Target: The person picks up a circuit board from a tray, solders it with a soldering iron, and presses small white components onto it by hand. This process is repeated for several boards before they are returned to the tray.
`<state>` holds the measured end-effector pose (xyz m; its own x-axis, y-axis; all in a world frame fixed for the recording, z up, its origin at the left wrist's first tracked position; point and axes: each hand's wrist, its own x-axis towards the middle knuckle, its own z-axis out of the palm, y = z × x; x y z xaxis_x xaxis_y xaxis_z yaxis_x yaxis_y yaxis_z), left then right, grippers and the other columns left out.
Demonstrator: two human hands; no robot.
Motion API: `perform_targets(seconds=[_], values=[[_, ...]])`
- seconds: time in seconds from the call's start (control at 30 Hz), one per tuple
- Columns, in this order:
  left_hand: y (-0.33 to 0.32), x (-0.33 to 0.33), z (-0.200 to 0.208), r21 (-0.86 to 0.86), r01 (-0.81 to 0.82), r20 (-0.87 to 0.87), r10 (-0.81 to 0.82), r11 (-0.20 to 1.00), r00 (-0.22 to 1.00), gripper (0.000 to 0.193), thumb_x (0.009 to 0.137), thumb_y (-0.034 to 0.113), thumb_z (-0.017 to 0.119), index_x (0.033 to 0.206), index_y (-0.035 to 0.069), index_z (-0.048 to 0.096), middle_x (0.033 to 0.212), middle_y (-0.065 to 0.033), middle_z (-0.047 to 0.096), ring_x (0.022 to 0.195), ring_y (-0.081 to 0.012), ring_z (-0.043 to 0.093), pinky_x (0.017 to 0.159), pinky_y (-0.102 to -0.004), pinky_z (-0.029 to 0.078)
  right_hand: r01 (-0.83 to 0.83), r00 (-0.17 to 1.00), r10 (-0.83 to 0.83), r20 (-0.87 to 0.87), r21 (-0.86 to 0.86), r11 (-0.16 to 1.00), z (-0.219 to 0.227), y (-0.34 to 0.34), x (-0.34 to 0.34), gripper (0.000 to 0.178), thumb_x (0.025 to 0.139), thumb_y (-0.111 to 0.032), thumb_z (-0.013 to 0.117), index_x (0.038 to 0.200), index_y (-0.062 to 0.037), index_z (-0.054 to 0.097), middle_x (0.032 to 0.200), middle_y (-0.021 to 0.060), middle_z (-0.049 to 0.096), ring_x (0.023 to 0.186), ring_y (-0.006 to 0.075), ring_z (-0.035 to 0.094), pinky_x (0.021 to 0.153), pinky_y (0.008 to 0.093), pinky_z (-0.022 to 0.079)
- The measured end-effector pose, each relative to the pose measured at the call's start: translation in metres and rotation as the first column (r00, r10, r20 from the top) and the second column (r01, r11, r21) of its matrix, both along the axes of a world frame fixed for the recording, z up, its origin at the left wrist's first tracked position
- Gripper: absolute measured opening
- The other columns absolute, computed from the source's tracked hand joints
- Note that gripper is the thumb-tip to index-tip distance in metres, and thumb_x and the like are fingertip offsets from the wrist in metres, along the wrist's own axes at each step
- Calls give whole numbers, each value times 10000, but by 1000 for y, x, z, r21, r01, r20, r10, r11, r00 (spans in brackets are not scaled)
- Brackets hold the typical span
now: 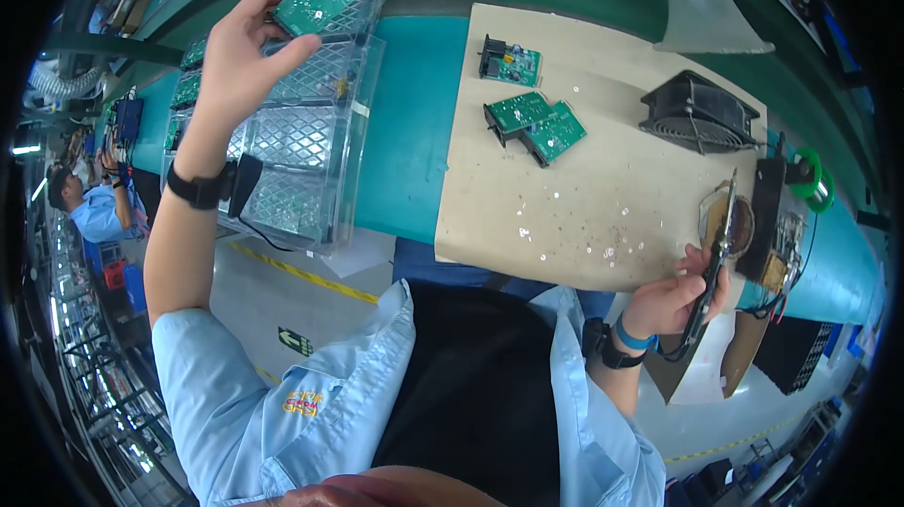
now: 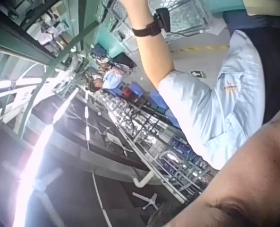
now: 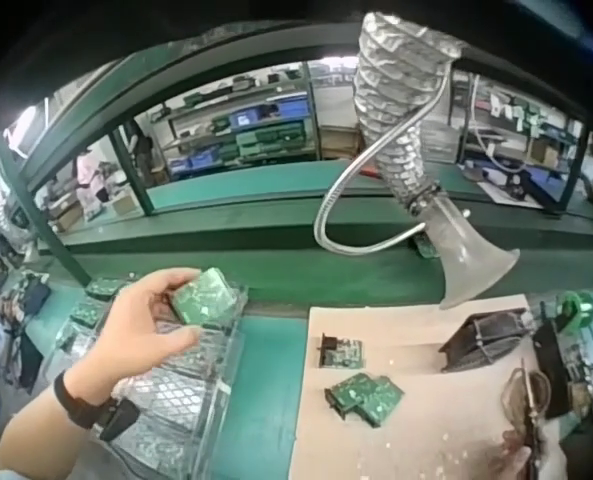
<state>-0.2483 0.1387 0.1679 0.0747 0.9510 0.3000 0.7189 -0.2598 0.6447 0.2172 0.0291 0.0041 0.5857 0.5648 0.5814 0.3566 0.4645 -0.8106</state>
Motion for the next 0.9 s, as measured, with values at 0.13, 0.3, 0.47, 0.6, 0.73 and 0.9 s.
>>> perform_targets(seconds=[0.13,0.3,0.47,0.6,0.73,0.9], values=[[-45,31,26,-6,127,125,-125,992,984,612,780,-3,750,1354,-42,543,1225,-98,637,1031,-137,616,913,-277,501,-42,999,44,-33,46,998,1,-9,2,351,999,-196,569,1283,-12,479,1097,201,660,897,249,642,746,329,490],[-88,77,32,89,219,229,-234,972,945,660,769,-46,760,1373,-99,497,1282,-131,611,1148,-168,589,1014,-303,460,-76,997,77,-2,33,997,7,-26,10,427,979,-287,641,1268,-19,476,1058,171,657,871,223,640,729,302,492],[-108,105,17,70,320,337,-324,945,884,702,758,-26,797,1383,-102,486,1296,-140,599,1166,-182,587,1043,-323,452,-154,987,155,-29,36,987,12,-50,13,466,957,-323,672,1254,-15,485,1073,172,654,866,231,641,722,311,495],[-117,141,-23,-58,367,576,-269,928,772,739,749,-7,827,1393,-103,477,1322,-155,577,1167,-180,585,1020,-321,476,-330,935,343,-95,125,936,15,-72,1,504,935,-346,700,1255,-19,489,1084,181,640,858,248,643,732,325,506],[-118,164,-50,-2,348,586,-281,938,760,705,702,45,878,1339,-18,582,1176,-65,622,935,-111,609,795,-240,517,-550,823,562,-85,130,825,22,-84,-7,514,914,-355,724,1232,-25,492,1059,208,620,845,281,649,718,359,543],[-123,176,-54,-31,404,478,-341,914,809,752,732,15,855,1383,-94,495,1278,-111,579,1134,-166,594,946,-302,521,-660,750,659,63,-11,751,21,-89,-4,516,878,-356,762,1170,-25,496,1019,233,598,832,303,654,696,404,580]])
